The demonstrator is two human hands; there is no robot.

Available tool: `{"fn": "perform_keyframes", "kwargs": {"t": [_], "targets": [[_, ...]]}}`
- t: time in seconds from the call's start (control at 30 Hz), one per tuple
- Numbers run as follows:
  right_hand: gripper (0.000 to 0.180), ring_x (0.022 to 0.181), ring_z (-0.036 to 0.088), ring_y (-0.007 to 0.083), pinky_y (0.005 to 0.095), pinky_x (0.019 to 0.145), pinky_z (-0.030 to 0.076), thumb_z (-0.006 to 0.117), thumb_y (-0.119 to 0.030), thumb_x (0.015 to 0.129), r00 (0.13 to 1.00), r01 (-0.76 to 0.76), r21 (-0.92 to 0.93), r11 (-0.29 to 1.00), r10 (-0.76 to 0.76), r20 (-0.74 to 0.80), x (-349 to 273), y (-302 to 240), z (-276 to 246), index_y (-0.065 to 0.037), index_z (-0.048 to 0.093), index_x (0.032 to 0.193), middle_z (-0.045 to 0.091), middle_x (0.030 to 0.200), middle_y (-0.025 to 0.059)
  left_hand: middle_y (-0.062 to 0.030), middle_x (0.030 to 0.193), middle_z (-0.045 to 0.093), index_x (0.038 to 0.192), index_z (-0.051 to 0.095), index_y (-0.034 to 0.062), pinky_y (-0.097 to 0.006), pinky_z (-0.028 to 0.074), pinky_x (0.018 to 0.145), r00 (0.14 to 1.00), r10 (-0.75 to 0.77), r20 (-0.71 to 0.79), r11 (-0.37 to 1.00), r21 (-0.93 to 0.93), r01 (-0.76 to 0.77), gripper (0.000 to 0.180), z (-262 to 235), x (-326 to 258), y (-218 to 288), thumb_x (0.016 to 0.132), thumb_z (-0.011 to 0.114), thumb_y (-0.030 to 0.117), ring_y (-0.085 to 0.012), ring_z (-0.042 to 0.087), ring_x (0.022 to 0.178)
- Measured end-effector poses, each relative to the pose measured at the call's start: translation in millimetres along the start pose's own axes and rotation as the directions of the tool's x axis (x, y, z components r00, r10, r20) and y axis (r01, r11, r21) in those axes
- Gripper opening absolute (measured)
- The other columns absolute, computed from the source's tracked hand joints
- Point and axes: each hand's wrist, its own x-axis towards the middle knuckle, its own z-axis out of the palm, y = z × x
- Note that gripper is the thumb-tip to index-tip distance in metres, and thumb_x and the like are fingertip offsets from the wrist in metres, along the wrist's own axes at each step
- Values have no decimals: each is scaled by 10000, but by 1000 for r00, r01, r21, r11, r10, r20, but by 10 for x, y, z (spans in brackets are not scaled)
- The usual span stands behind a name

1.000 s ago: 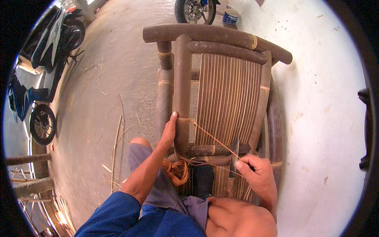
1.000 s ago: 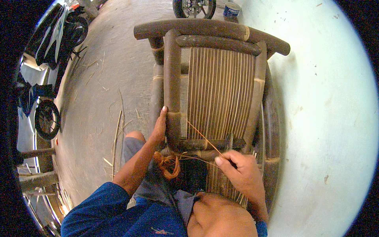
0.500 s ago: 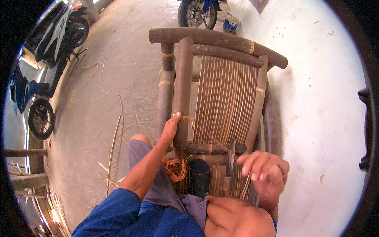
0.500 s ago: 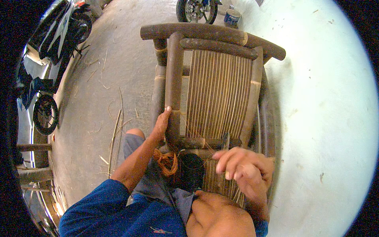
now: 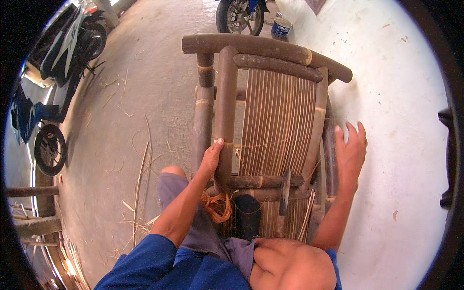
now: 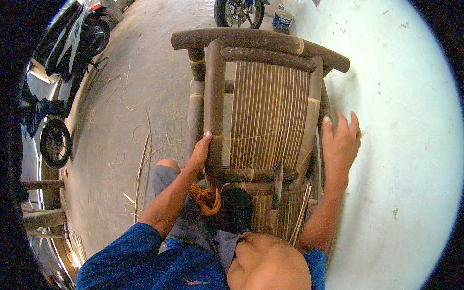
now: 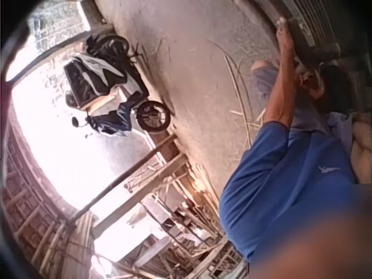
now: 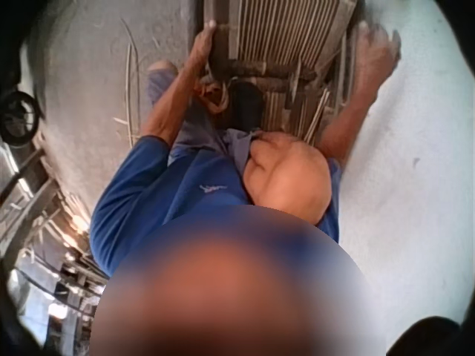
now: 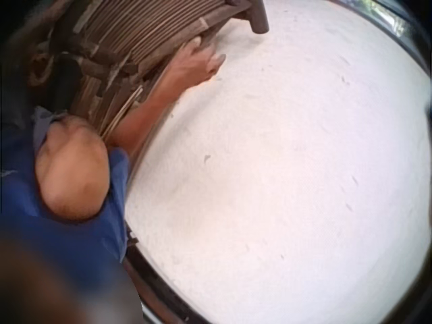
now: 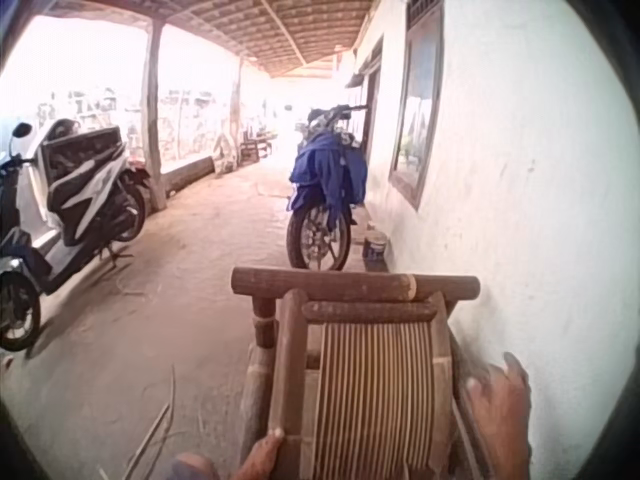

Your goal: The person weaves thin bamboo strips into the seat of a bamboo chair using a wooden tool to press the strips. They then tie the strips to the chair frame with orange cord to secure the weave.

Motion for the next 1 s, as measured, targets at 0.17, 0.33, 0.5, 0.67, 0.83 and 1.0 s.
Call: {"fn": "perform_keyframes", "kwargs": {"t": [0.17,0.33,0.5,0.67,0.83,1.0], "targets": [[370,1087,607,361,498,966,487,697,-290,964,973,39,312,949,-107,204,-954,-197,395,20,650,1162,621,1174,200,-184,1286,625,1351,582,-63,-396,416,1068,1000,19,16,1000,24,-19,900,-1,-27,-1,948,546,740,-265,567,1180],[363,933,609,334,452,888,505,718,-343,951,716,36,368,929,-281,639,-1753,-731,998,14,684,1006,617,977,165,-155,1233,641,1301,613,-46,-384,442,1027,1000,14,27,1000,-16,-14,844,0,-13,-23,960,539,723,-240,578,1125],[280,993,625,274,430,936,507,645,-233,1013,786,-175,745,643,-365,500,-1599,-880,973,21,707,912,666,1113,141,-141,1163,655,1245,643,-41,-378,454,997,997,71,6,996,47,-71,810,-22,20,-54,966,536,712,-228,581,1084],[299,837,621,183,376,892,519,565,-230,1045,672,-563,812,156,-485,560,-1181,-1140,773,21,682,931,696,922,108,-134,1138,657,1233,647,-43,-372,459,967,999,39,19,999,3,-39,810,-26,38,-66,954,554,712,-227,581,1047],[365,579,461,265,455,605,394,550,-158,1022,668,-174,893,415,-617,417,-1370,-1393,575,-14,449,702,448,645,139,-137,1143,657,1237,642,-47,-379,461,961,1000,28,-13,1000,-11,-28,822,-17,41,-73,945,563,717,-229,581,1039],[311,627,495,342,473,627,409,607,-119,966,688,-67,904,423,-636,349,-1458,-1314,525,-3,477,708,473,659,158,-126,1151,656,1223,647,-35,-380,461,953,999,28,-29,999,-27,-29,779,-21,87,-148,971,542,694,-214,573,1041]]}}
